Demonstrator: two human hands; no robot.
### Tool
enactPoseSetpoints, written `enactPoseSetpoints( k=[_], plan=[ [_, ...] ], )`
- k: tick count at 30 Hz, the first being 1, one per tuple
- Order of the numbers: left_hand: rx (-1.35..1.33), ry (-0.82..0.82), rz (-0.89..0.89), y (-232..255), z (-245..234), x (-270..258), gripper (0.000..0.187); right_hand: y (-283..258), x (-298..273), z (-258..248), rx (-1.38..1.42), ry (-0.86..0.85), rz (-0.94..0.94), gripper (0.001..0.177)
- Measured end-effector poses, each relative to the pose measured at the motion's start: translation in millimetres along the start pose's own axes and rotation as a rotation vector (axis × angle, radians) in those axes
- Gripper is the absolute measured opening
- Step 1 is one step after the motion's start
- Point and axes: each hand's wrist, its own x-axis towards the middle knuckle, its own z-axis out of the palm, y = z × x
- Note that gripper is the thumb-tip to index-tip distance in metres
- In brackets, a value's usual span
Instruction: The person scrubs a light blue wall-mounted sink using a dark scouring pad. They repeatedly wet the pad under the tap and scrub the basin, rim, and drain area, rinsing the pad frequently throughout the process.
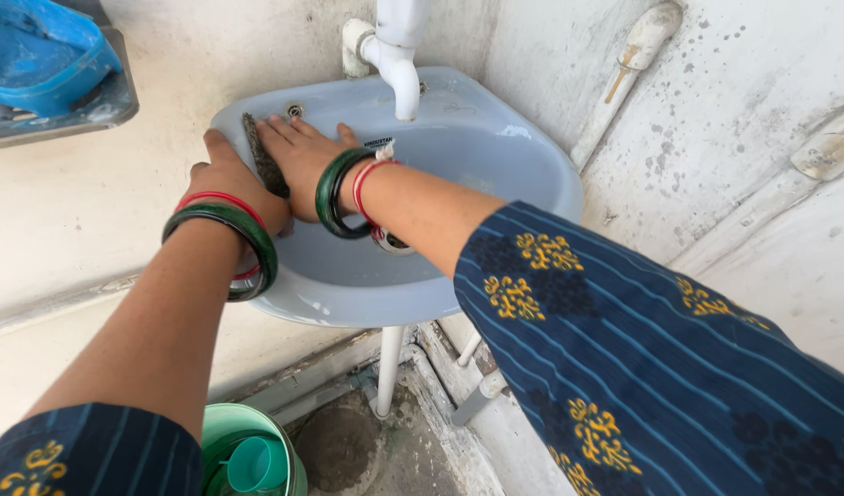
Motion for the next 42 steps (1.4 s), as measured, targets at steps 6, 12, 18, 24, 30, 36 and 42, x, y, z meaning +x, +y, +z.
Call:
enactPoseSetpoints(
  k=[6, 12, 18, 24, 30, 36, 42],
  plan=[
    [0.071, 0.094, -0.003, 7, 5, 3, 0.127, 25, -23, 18, -0.012, 0.104, -0.183, 0.107],
    [0.059, 0.121, 0.003, 7, 3, 7, 0.118, 4, -14, 16, 0.033, 0.109, 0.092, 0.101],
    [0.09, 0.069, -0.017, 11, 1, 3, 0.128, 51, -25, 25, -0.062, 0.188, -0.091, 0.112],
    [0.142, 0.051, -0.023, 15, 1, 6, 0.137, 83, -29, 13, -0.055, 0.191, 0.263, 0.105],
    [0.169, 0.064, -0.037, 13, 2, 16, 0.143, 42, 3, 27, 0.24, 0.533, -0.179, 0.049],
    [0.231, 0.086, -0.022, 5, 7, 28, 0.133, 43, 31, 6, 0.562, 0.662, -0.008, 0.034],
    [0.171, 0.075, -0.034, 0, 11, 38, 0.116, 18, 32, 33, 0.407, 0.436, -0.385, 0.058]
  ],
)
